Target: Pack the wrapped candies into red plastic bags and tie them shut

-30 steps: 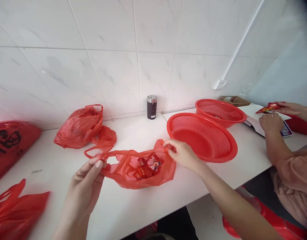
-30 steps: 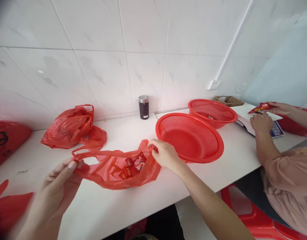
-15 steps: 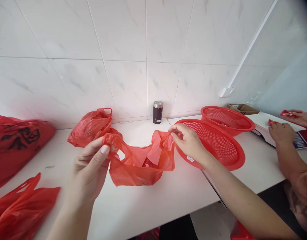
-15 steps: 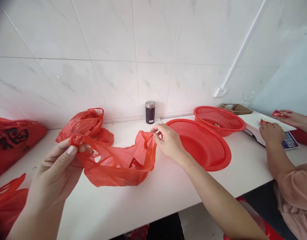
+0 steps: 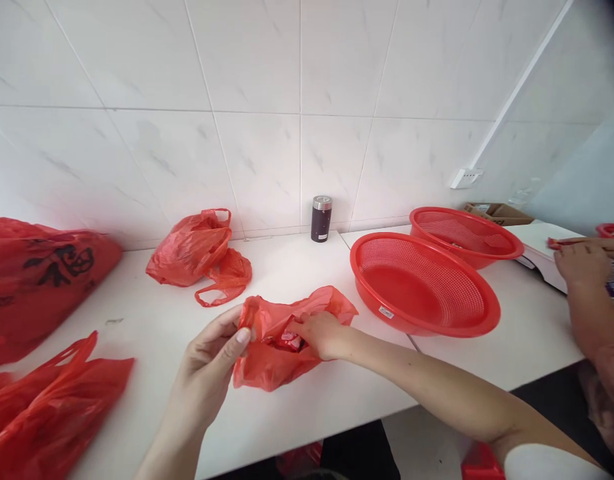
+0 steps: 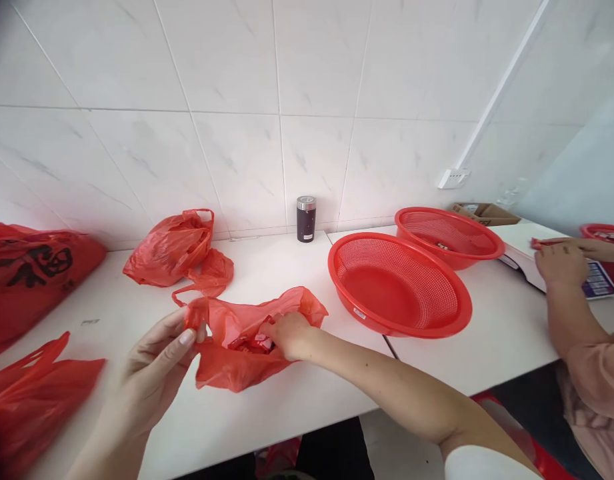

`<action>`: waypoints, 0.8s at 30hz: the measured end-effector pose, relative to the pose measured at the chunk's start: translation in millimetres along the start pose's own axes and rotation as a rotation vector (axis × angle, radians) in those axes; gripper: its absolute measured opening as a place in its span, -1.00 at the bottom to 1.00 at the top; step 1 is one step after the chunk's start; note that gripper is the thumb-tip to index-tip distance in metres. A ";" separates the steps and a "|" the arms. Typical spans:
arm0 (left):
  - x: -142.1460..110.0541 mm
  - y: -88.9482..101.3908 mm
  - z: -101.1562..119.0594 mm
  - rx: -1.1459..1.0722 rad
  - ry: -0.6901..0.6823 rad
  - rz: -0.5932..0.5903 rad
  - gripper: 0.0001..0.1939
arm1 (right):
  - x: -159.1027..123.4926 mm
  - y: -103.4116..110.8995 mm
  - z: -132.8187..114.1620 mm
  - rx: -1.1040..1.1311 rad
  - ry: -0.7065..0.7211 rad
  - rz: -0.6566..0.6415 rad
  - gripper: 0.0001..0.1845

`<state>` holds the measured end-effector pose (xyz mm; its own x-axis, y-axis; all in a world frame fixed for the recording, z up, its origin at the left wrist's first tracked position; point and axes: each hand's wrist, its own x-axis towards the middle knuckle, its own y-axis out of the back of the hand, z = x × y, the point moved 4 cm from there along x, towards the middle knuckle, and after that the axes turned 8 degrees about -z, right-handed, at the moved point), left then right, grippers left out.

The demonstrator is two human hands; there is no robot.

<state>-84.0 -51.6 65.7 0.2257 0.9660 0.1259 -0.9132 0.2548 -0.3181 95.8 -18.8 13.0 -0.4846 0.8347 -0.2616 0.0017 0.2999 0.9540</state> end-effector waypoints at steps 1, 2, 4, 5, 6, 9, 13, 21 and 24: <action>-1.5 0.8 -3.4 0.008 0.021 0.004 -0.67 | 2.2 -1.0 4.2 -0.003 0.015 0.022 -0.66; -2.7 1.3 -6.4 0.010 0.042 0.008 -0.66 | 2.7 0.0 8.3 -0.007 0.029 0.046 -0.78; -4.1 0.9 -10.1 -0.005 0.075 0.014 -0.65 | 0.5 6.3 16.5 -0.012 0.014 0.092 -0.81; -4.6 0.1 -10.7 -0.016 0.082 0.020 -0.65 | -1.2 9.9 19.8 -0.015 -0.007 0.108 -0.79; -5.1 -1.0 -10.6 -0.026 0.084 0.028 -0.65 | -2.7 12.8 22.3 -0.017 -0.032 0.121 -0.79; -6.3 -5.5 -9.6 -0.044 0.078 0.043 -0.65 | -1.5 10.7 22.0 -0.009 -0.098 0.111 -0.90; -5.1 -6.7 -14.4 -0.037 0.093 0.023 -0.64 | 11.5 -8.5 12.2 -0.018 -0.147 0.062 -0.52; -0.2 14.2 -18.1 -0.022 0.056 0.093 -0.62 | -2.0 19.0 17.0 -0.013 -0.012 0.053 -0.64; 0.3 21.5 -17.3 -0.051 0.021 0.100 -0.66 | -11.1 30.3 16.3 -0.117 0.007 -0.016 -0.66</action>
<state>-97.8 -45.1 42.7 0.1417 0.9874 0.0710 -0.9132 0.1580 -0.3757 115.5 -11.5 42.4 -0.4897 0.8270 -0.2761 -0.1076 0.2569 0.9604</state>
